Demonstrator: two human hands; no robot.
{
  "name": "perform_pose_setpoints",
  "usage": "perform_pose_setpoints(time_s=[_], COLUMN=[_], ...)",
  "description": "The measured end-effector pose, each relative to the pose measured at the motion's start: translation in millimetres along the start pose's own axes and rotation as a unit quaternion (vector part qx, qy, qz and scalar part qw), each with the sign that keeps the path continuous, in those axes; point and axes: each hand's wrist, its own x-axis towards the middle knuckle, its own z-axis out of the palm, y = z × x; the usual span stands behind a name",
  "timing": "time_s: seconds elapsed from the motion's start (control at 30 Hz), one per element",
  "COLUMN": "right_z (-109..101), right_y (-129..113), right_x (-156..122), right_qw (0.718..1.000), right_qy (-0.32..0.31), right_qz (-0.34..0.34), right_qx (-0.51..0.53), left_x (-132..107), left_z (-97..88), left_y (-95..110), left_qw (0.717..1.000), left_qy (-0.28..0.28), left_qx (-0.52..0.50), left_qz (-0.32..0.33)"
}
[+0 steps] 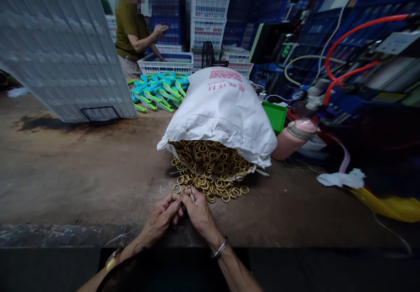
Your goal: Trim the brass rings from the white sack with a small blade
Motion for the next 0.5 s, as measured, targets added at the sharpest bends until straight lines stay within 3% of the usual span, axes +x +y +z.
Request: perform_pose_setpoints(time_s=[0.17, 0.3, 0.4, 0.5], right_z=[-2, -8, -11, -11], right_y=[0, -4, -4, -3], right_x=[0, -5, -12, -18], right_qw=[1.0, 0.987, 0.943, 0.891], right_qy=[0.01, 0.049, 0.047, 0.013], right_qz=[-0.014, -0.059, -0.107, -0.111], right_qx=[-0.013, -0.143, -0.312, -0.441], left_x=[-1, -2, -2, -2], left_z=[-2.2, -2.4, -2.3, -2.5], left_y=[-5, -8, -8, -10], left_qw=[0.999, 0.996, 0.994, 0.995], left_qy=[-0.019, -0.002, 0.015, 0.016], left_qx=[-0.044, -0.086, -0.099, -0.095], left_qz=[-0.015, -0.038, -0.052, -0.039])
